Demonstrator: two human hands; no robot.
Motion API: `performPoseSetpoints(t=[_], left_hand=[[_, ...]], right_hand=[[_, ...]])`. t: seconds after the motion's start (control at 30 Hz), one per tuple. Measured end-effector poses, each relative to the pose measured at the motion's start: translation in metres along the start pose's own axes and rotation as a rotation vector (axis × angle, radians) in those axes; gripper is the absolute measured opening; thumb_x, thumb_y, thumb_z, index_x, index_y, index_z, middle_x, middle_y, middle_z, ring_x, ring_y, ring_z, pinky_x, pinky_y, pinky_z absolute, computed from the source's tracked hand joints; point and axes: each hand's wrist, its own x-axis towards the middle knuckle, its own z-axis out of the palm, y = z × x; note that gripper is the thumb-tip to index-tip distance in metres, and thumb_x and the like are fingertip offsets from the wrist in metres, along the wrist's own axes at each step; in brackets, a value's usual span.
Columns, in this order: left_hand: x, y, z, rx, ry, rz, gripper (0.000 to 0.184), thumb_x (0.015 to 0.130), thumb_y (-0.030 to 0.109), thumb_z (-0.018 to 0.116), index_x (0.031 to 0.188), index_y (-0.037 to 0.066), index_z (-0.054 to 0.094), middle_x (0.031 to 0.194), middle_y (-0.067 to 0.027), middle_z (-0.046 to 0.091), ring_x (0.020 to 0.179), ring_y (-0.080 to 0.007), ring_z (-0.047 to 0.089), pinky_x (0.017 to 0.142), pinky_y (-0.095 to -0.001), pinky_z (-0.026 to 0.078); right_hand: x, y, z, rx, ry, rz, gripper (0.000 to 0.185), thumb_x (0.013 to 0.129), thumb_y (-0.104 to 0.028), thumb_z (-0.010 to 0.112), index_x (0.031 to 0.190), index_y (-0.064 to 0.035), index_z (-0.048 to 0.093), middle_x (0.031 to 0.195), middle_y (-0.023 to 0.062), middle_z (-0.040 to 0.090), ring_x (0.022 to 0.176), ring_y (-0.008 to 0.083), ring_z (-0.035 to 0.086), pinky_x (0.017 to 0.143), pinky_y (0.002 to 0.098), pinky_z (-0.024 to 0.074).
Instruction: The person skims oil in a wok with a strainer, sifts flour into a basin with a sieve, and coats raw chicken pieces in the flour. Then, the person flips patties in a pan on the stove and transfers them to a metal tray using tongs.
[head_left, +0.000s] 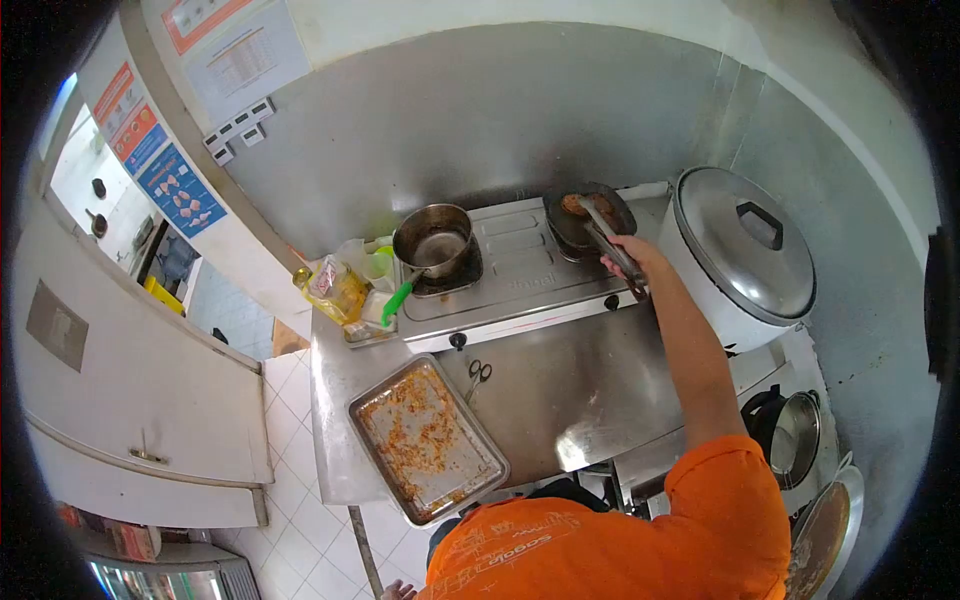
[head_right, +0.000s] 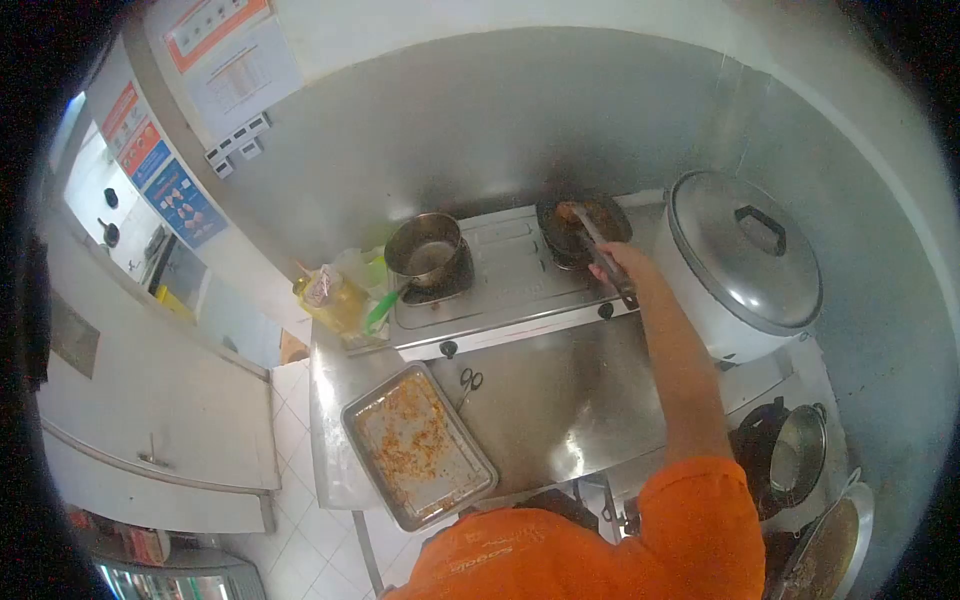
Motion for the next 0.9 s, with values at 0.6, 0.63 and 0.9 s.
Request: performPoseSetpoints(t=[0.6, 0.63, 0.9], left_hand=[[-0.059, 0.022, 0.014, 0.02, 0.175, 0.074, 0.051, 0.085, 0.044, 0.062, 0.126, 0.016, 0.049, 0.115, -0.0088, 0.06, 0.095, -0.0238, 0.056, 0.075, -0.0437, 0.046], [-0.052, 0.027, 0.015, 0.022, 0.172, 0.057, 0.051, 0.086, 0.044, 0.061, 0.127, 0.016, 0.049, 0.115, -0.0087, 0.06, 0.095, -0.0239, 0.056, 0.075, -0.0437, 0.046], [-0.031, 0.084, 0.013, 0.061, 0.093, 0.128, 0.039, 0.087, 0.043, 0.06, 0.116, 0.018, 0.051, 0.106, -0.0072, 0.061, 0.085, -0.0226, 0.057, 0.066, -0.0419, 0.047]], right_hand=[[-0.234, 0.1, 0.077, -0.671, 0.016, -0.109, 0.03, 0.09, -0.034, 0.06, 0.085, -0.0049, 0.064, 0.067, 0.0047, 0.062, 0.046, 0.0136, 0.053, 0.043, 0.027, 0.0427], [-0.247, 0.125, 0.093, -0.685, -0.007, -0.044, 0.029, 0.088, -0.034, 0.062, 0.089, -0.0049, 0.065, 0.072, 0.0056, 0.064, 0.05, 0.0144, 0.055, 0.045, 0.0278, 0.0447], [-0.235, 0.286, 0.199, -1.176, -0.418, -0.143, 0.04, 0.086, -0.037, 0.066, 0.1, 0.0005, 0.066, 0.082, 0.0134, 0.068, 0.064, 0.0252, 0.063, 0.06, 0.0384, 0.0508]])
